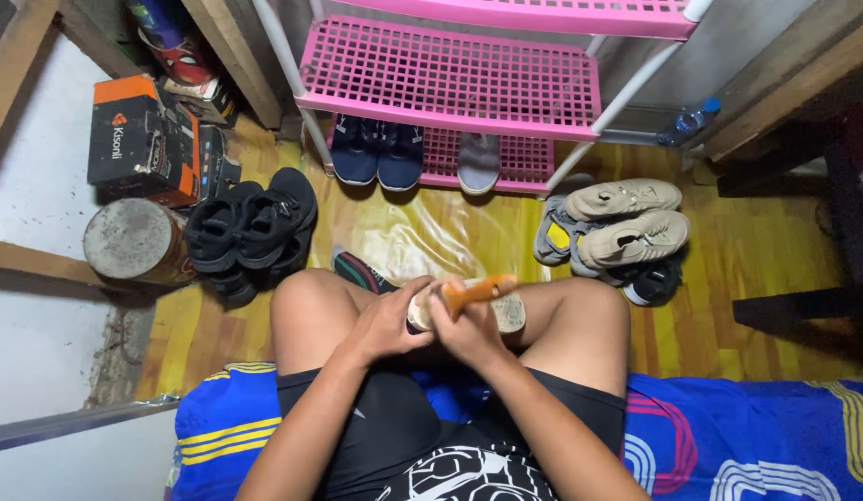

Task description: The person sits on a mat and uses a brush to clean the sole and upper of a gray slip-on shoe. They repeatedly scrub the shoe's surfaces and briefly place it on the floor before resuming brushing.

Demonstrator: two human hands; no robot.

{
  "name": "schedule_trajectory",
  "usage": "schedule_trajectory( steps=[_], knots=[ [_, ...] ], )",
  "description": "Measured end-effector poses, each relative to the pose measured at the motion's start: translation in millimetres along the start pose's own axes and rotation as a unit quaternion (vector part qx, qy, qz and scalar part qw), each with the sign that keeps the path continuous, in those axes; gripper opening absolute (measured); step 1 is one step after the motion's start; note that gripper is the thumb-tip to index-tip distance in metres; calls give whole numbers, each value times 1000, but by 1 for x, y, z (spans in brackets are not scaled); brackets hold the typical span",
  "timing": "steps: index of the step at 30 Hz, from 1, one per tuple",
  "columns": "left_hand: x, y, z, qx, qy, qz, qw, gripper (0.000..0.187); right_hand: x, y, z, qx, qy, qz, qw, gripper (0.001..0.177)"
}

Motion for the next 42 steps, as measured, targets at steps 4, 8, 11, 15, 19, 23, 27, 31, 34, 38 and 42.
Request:
schedule_trajectory(
  steps=[4, 8, 11, 15, 19, 23, 27, 31, 34, 38, 42],
  knots=[
    [20, 11, 11, 18, -21, -18, 999, 90, 38, 22, -17, 70, -28, 39, 996, 18],
    [14, 8, 17, -9, 32, 9, 999, 91, 66, 43, -1, 52, -176, 166, 969, 38],
    [10, 6, 11, -12, 38, 23, 999, 91, 60, 46, 14, 75, -93, 183, 976, 25],
    [6, 8, 1, -5, 28, 15, 999, 92, 24, 15, 35, -13, 20, 115, 993, 15],
    [0, 5, 0, -4, 30, 6, 1000, 94, -8, 20, 9, -28, 38, -15, 999, 10],
    [10, 12, 8, -13, 63, 14, 998, 90, 48, 24, -14, -24, -149, 86, 985, 26],
    [2, 8, 13, -36, 116, 63, 991, 87, 89, 50, -24, -57, -269, 192, 942, 65],
    [5, 19, 5, -34, 137, 79, 987, 83, 148, 70, -18, 16, -304, 138, 942, 62],
    [3, 21, -4, -47, 169, 104, 979, 84, 201, 69, -5, 66, -373, 3, 925, 64],
    [-5, 18, -7, -48, 191, 116, 973, 83, 209, 65, -6, 56, -399, -1, 915, 75],
    [1, 21, -3, -52, 197, 122, 971, 84, 207, 63, -6, 51, -401, -4, 915, 75]
  ],
)
Point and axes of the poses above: each hand's wrist, its own z-axis away from the middle knuckle, its own y-axis out of the back of the hand, x = y × z, the point moved 5 cm from there along -z, towards the middle knuckle, and after that the axes turned 5 degrees about -x, right-handed, at the moved point
